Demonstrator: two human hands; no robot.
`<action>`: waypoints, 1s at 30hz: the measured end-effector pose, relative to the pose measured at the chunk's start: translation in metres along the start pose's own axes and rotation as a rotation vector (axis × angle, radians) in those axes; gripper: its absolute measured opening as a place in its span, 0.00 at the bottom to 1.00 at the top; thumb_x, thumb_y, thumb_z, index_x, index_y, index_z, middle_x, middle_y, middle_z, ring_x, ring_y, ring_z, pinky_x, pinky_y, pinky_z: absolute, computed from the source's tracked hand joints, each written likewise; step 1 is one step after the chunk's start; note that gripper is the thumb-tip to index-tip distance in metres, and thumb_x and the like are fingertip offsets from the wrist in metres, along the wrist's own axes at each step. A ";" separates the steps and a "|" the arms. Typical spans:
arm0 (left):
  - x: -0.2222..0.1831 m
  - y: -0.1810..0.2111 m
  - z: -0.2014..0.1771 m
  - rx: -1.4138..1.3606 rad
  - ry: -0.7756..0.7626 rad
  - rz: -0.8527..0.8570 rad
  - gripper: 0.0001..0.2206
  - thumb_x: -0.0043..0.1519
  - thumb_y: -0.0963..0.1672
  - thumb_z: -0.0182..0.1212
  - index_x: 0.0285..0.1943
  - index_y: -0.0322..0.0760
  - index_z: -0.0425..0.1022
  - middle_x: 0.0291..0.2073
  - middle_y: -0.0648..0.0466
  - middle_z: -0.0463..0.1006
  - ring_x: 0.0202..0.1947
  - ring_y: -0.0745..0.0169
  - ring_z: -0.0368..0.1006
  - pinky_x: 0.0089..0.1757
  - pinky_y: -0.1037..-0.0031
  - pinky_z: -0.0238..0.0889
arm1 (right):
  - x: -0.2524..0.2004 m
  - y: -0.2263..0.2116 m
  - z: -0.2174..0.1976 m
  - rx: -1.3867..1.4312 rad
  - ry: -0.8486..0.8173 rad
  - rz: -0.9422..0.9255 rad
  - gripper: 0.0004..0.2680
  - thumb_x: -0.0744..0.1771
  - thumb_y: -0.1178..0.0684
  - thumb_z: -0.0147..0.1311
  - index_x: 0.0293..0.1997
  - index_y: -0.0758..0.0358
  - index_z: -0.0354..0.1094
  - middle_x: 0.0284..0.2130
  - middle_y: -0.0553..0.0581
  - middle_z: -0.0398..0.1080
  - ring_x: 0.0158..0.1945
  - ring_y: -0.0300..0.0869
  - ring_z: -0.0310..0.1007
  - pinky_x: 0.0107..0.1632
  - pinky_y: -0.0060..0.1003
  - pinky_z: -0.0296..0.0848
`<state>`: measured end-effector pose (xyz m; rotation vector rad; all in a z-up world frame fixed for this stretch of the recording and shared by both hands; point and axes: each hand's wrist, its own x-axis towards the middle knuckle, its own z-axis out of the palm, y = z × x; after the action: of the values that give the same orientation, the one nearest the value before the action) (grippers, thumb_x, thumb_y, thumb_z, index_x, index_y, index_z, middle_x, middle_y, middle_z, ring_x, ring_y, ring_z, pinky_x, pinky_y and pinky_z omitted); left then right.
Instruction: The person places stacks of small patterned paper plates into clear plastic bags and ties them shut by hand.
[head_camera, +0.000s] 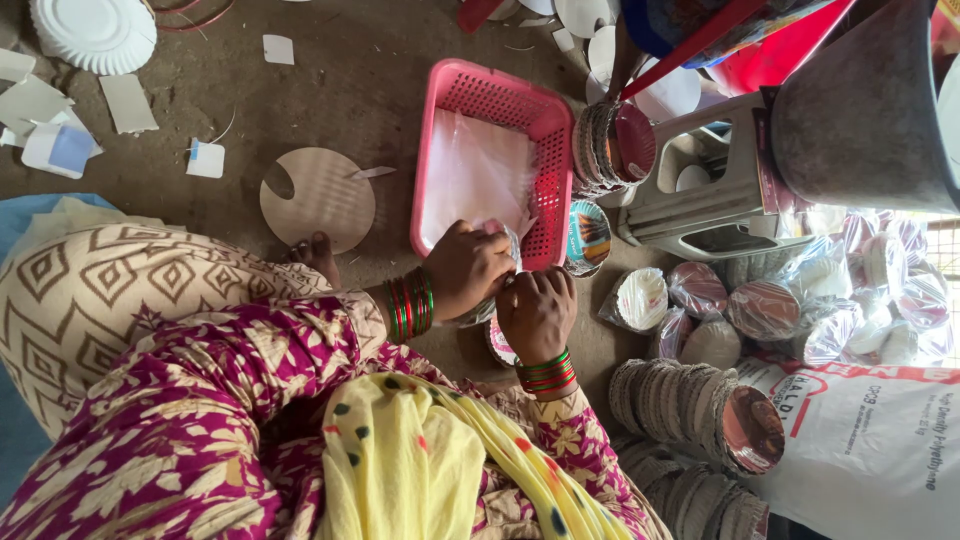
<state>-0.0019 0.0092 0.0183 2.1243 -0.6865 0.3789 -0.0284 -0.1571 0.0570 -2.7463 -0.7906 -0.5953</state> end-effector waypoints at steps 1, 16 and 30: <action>0.001 0.002 -0.002 0.104 0.023 0.091 0.04 0.56 0.42 0.60 0.35 0.39 0.79 0.35 0.52 0.77 0.39 0.56 0.77 0.41 0.60 0.66 | 0.000 0.000 0.000 0.048 0.032 -0.008 0.03 0.63 0.58 0.55 0.29 0.64 0.67 0.26 0.61 0.69 0.36 0.56 0.70 0.51 0.51 0.69; -0.007 -0.017 0.015 -0.062 -0.039 -0.258 0.09 0.62 0.44 0.61 0.47 0.34 0.71 0.34 0.46 0.81 0.35 0.46 0.77 0.38 0.58 0.68 | -0.030 0.022 0.045 0.660 0.038 0.532 0.03 0.68 0.58 0.52 0.45 0.61 0.67 0.34 0.57 0.71 0.37 0.46 0.73 0.38 0.39 0.74; -0.056 0.040 -0.050 0.142 -0.470 0.070 0.12 0.53 0.45 0.66 0.43 0.37 0.77 0.40 0.50 0.82 0.42 0.51 0.77 0.48 0.58 0.65 | -0.170 0.254 -0.014 1.304 0.167 1.205 0.18 0.67 0.55 0.51 0.66 0.63 0.59 0.41 0.57 0.73 0.37 0.40 0.75 0.35 0.37 0.76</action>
<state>-0.0723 0.0486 0.0463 2.3535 -1.0277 -0.0450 -0.0250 -0.4506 -0.0297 -1.4344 0.4744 0.0357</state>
